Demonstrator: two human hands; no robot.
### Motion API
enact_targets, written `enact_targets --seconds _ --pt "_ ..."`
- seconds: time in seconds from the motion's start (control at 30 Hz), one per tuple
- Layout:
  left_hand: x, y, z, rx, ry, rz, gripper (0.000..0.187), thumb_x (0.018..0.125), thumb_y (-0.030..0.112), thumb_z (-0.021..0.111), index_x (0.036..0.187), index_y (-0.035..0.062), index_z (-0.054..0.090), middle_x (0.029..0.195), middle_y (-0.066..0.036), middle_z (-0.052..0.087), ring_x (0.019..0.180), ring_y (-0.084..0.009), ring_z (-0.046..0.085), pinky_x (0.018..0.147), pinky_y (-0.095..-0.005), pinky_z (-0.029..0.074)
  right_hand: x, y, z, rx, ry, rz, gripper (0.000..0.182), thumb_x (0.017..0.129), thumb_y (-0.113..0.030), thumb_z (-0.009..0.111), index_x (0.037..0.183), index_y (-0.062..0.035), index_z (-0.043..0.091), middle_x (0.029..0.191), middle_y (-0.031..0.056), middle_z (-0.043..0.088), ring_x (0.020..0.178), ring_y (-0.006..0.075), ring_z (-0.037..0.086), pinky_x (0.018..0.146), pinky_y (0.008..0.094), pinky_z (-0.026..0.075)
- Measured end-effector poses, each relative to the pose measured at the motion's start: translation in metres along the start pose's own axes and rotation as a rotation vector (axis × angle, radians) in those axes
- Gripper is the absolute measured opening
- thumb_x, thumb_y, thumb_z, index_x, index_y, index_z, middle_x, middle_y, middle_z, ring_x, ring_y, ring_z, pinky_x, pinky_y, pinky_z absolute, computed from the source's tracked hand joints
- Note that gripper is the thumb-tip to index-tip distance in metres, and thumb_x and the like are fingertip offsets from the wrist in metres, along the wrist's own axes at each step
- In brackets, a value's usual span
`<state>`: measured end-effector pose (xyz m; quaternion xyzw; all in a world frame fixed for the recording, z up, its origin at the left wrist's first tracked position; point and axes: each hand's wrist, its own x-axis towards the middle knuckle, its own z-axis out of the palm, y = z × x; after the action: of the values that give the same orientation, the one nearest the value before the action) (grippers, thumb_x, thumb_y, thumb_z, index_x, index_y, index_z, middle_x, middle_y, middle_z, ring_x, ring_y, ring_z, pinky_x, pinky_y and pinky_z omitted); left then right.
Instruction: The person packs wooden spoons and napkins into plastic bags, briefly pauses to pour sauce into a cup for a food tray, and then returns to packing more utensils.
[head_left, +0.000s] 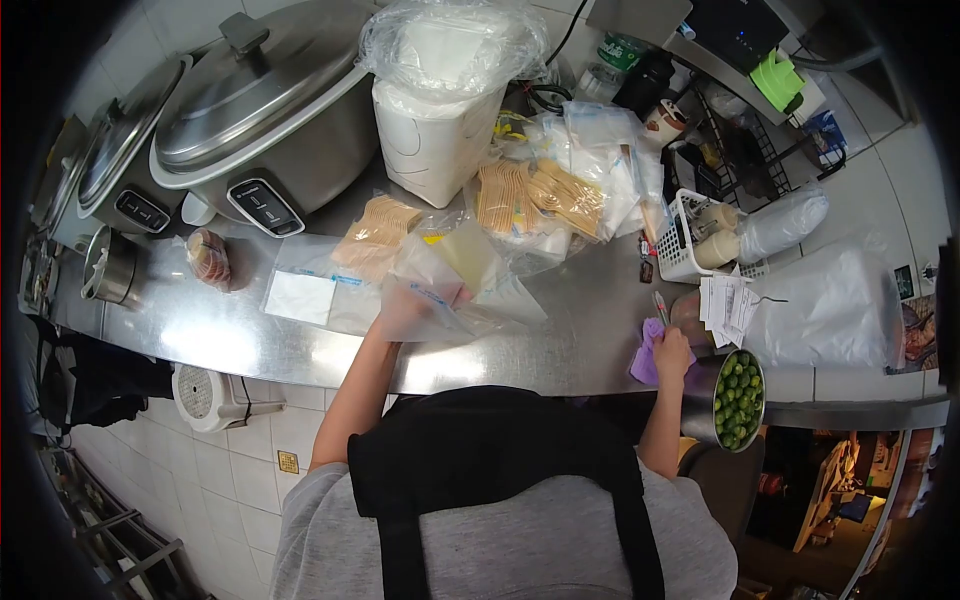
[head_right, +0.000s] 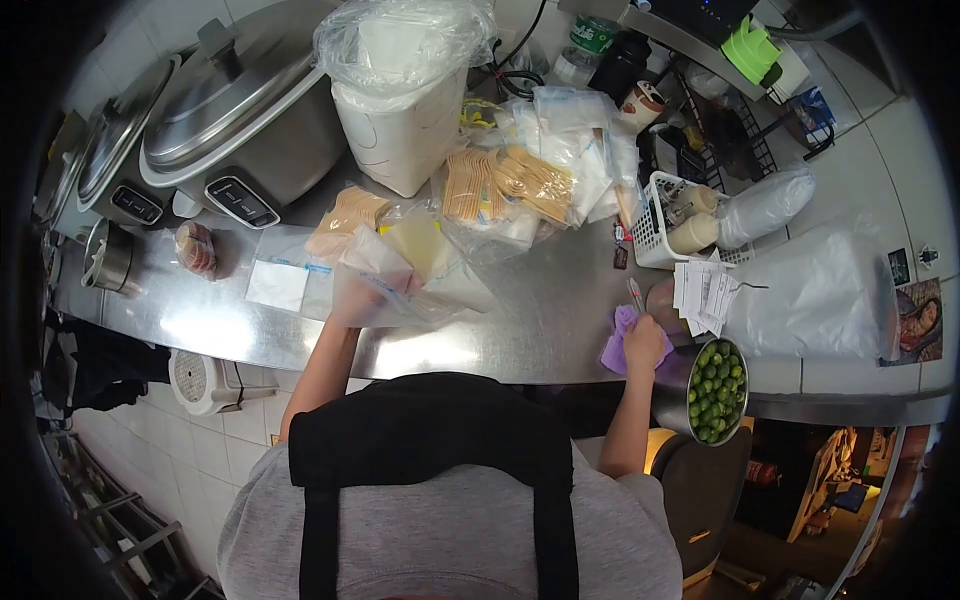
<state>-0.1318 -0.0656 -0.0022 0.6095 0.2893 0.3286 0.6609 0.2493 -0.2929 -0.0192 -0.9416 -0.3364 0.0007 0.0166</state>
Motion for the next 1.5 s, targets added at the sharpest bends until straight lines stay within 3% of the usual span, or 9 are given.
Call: enact_targets --seconds 0.17,0.27,0.47,0.73,0.9,1.07,1.27,1.43,1.5 --pt "-0.004 0.032 0.016 -0.442 -0.163 -0.083 0.036 0.069 -0.001 0.064 0.104 0.0015 0.057 0.091 -0.005 0.060 0.084 -0.0146 0.059 0.072 -0.0275 0.048 -0.004 -0.078 -0.033 0.549 0.112 -0.341 0.018 0.080 -0.017 0.058 0.092 -0.0039 0.061 0.090 0.0155 0.061 0.081 0.0283 0.059 0.072 0.0360 0.047" --pt "-0.001 0.040 0.020 -0.076 -0.200 -0.141 0.036 0.068 0.002 0.066 0.103 0.0023 0.058 0.091 -0.004 0.061 0.082 -0.0125 0.058 0.070 -0.0263 0.047 -0.022 -0.151 -0.048 1.226 -0.561 -0.497 0.020 0.086 -0.017 0.056 0.098 -0.0023 0.062 0.090 0.0048 0.061 0.077 0.0120 0.055 0.069 0.0256 0.045" --pt "0.004 0.024 -0.001 -0.044 -0.192 -0.145 0.028 0.077 0.009 0.062 0.103 0.0020 0.058 0.092 -0.005 0.061 0.084 -0.0125 0.057 0.070 -0.0255 0.047 -0.029 -0.205 -0.054 1.390 -0.962 -0.655 0.015 0.082 -0.010 0.061 0.091 0.0021 0.063 0.075 0.0005 0.059 0.067 0.0072 0.052 0.062 0.0215 0.043" --pt "-0.007 0.051 -0.020 0.027 0.661 0.304 0.028 0.084 0.004 0.052 0.112 0.0027 0.048 0.097 -0.005 0.056 0.081 -0.0113 0.053 0.077 -0.0236 0.043 -0.040 -0.218 -0.063 1.530 -0.704 -0.452 0.009 0.075 -0.002 0.066 0.073 -0.0032 0.057 0.065 -0.0037 0.053 0.056 0.0007 0.044 0.049 0.0147 0.034" --pt "-0.014 0.071 0.032 0.116 0.112 0.149 0.047 0.079 0.009 0.063 0.120 0.0038 0.040 0.077 -0.001 0.054 0.070 -0.0069 0.051 0.063 -0.0200 0.041 -0.062 -0.239 -0.062 1.520 -0.746 -0.503 0.015 0.073 -0.003 0.068 0.070 -0.0054 0.054 0.066 -0.0047 0.052 0.057 0.0009 0.045 0.050 0.0150 0.035" --pt "-0.005 0.056 0.044 -0.065 0.026 0.063 0.045 0.078 0.005 0.064 0.116 0.0030 0.040 0.070 0.001 0.051 0.062 -0.0046 0.048 0.057 -0.0184 0.038 -0.064 -0.237 -0.068 1.426 -0.740 -0.617 0.016 0.073 -0.002 0.068 0.068 -0.0056 0.053 0.065 -0.0034 0.052 0.057 0.0023 0.046 0.050 0.0163 0.038" --pt "-0.019 0.089 0.029 0.376 0.028 0.001 0.042 0.074 0.000 0.065 0.110 0.0049 0.044 0.070 -0.001 0.052 0.059 -0.0086 0.050 0.054 -0.0206 0.040 -0.031 -0.212 -0.075 1.550 -0.505 -0.418 0.020 0.075 -0.003 0.067 0.067 -0.0066 0.049 0.061 -0.0021 0.052 0.054 0.0024 0.048 0.047 0.0174 0.039" --pt "-0.002 0.119 0.048 1.075 0.118 0.765 0.028 0.063 -0.001 0.062 0.090 0.0044 0.058 0.104 -0.011 0.057 0.099 -0.0267 0.052 0.083 -0.0391 0.043 -0.033 -0.226 -0.083 1.270 -0.343 -0.586 0.017 0.074 0.000 0.064 0.071 -0.0030 0.047 0.062 -0.0017 0.053 0.054 0.0035 0.048 0.050 0.0197 0.041" --pt "0.006 0.121 0.056 1.189 0.022 0.764 0.021 0.064 0.002 0.061 0.085 0.0045 0.061 0.111 -0.012 0.054 0.107 -0.0264 0.048 0.089 -0.0413 0.038 -0.042 -0.236 -0.105 1.200 -0.274 -0.696 0.016 0.074 0.001 0.062 0.080 -0.0029 0.047 0.067 -0.0007 0.052 0.057 0.0043 0.047 0.052 0.0176 0.039"
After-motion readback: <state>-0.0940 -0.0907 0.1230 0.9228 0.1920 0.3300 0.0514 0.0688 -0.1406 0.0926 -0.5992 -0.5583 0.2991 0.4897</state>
